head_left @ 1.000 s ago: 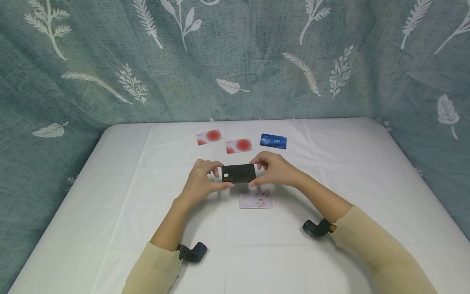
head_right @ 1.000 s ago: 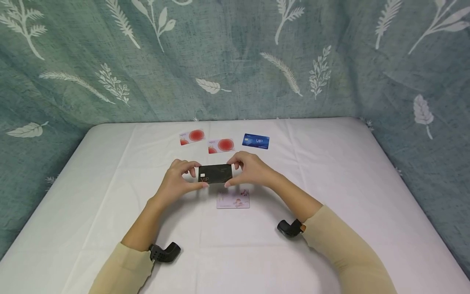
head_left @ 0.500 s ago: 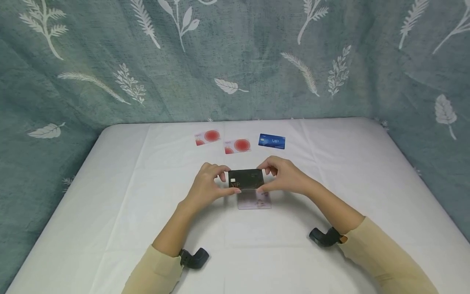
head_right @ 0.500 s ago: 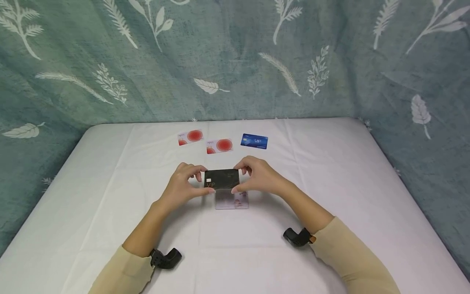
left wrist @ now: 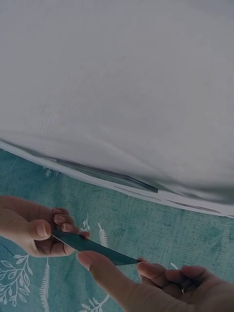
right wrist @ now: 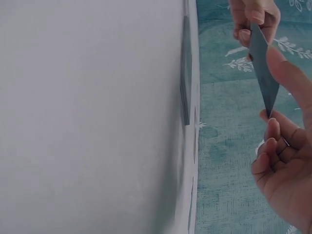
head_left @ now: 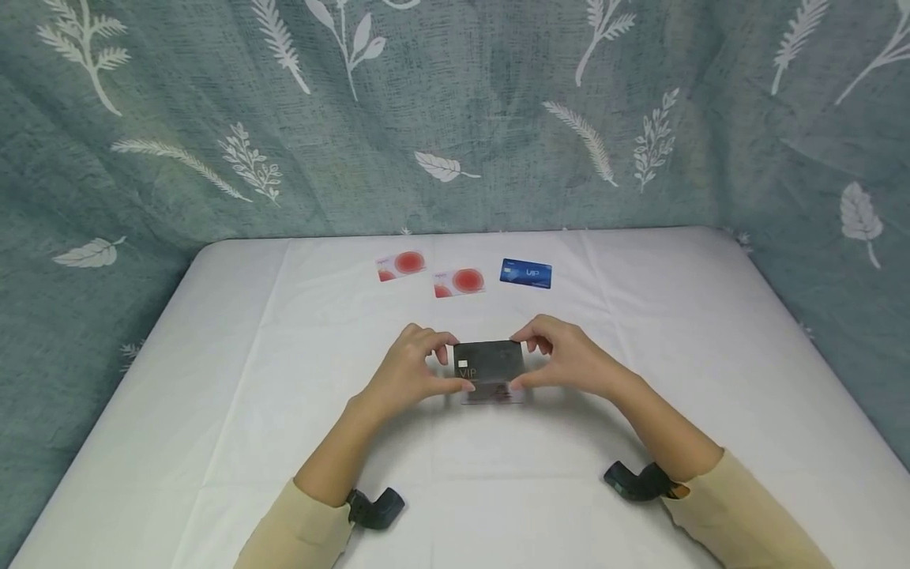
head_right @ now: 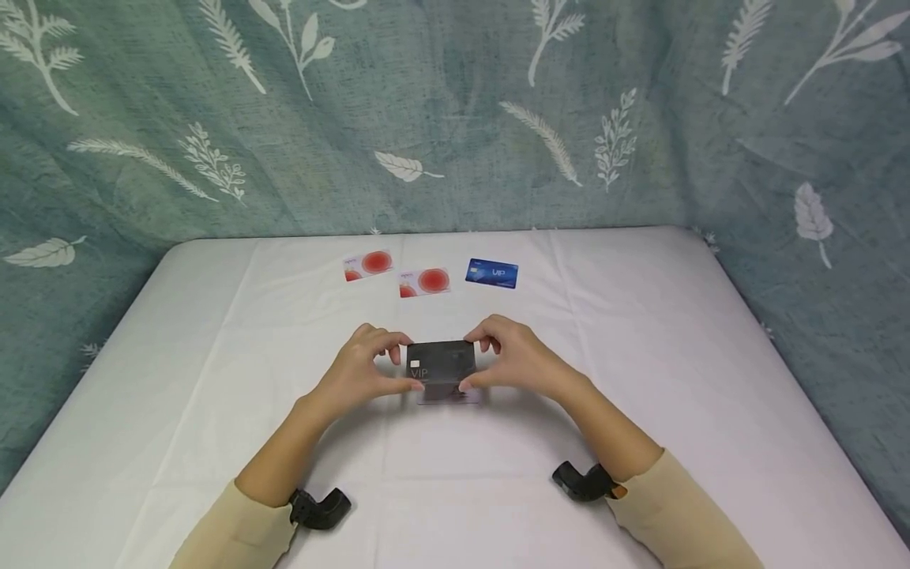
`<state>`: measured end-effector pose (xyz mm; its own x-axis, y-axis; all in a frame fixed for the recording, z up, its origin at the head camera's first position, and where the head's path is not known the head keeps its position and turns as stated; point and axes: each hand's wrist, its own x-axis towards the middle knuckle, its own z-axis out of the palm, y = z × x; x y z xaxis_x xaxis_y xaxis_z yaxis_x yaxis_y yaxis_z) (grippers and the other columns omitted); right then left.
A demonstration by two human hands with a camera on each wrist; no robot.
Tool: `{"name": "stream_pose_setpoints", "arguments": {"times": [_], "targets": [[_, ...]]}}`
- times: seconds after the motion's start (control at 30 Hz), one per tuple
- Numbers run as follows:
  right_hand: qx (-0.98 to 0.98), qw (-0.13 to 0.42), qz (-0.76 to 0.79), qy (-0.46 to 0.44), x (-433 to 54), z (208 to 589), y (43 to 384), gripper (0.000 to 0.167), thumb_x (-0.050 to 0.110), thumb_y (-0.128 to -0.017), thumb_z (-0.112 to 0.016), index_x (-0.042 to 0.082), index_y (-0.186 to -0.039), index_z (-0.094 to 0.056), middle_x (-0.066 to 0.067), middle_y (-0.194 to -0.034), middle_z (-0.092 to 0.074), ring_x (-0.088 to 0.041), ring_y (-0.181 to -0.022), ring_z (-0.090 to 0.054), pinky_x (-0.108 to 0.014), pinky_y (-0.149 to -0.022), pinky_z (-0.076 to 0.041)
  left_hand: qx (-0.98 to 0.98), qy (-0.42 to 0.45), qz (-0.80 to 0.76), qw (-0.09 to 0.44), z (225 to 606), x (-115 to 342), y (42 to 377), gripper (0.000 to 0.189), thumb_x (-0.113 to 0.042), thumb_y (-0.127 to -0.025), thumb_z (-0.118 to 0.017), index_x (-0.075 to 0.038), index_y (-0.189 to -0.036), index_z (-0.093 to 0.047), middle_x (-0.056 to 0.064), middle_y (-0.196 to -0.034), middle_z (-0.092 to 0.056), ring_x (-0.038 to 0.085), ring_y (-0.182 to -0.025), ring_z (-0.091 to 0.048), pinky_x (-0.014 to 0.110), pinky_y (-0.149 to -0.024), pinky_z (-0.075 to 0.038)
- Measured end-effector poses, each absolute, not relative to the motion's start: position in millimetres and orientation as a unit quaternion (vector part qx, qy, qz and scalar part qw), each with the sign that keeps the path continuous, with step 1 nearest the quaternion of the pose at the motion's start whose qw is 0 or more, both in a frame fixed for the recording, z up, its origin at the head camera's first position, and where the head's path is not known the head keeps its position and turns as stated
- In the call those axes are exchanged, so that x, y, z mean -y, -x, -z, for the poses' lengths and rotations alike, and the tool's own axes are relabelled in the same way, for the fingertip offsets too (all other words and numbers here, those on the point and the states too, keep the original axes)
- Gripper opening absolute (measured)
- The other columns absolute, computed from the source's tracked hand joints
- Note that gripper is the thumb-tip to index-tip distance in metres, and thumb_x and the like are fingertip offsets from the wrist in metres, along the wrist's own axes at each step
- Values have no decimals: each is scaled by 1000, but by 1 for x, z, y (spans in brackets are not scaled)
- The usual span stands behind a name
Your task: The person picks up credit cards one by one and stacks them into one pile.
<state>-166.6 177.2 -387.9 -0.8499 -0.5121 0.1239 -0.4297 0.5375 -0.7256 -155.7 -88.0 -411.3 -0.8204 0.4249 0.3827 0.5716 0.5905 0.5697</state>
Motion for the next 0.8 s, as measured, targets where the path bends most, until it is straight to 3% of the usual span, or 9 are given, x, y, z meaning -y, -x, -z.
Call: {"name": "stream_pose_setpoints", "arguments": {"times": [0.3,0.57,0.8], "targets": [[-875,43,403,264,-180,398,164,55,28,-59,-90,11,-106,-65,0,-84,-53,-16,-74,-41,-24,-64,-36,893,281,341,84,413,86,156,54,-36,-58,-90,-12,-100,-66,0,-75,-57,13,-84,-41,27,-69,-39],[-877,47,397,265,-180,409,164,58,31,-57,-90,10,-105,-65,-9,-86,-55,-20,-74,-43,-23,-63,-36,894,290,331,81,423,86,156,59,-37,-55,-90,-10,-101,-66,-1,-75,-58,13,-83,-42,26,-70,-40],[-876,34,384,290,-182,417,168,59,33,-57,-90,7,-104,-65,-5,-83,-53,-18,-73,-43,-22,-62,-36,899,289,315,92,428,83,158,59,-41,-53,-90,-10,-98,-67,-5,-72,-56,11,-78,-41,25,-68,-38]]}}
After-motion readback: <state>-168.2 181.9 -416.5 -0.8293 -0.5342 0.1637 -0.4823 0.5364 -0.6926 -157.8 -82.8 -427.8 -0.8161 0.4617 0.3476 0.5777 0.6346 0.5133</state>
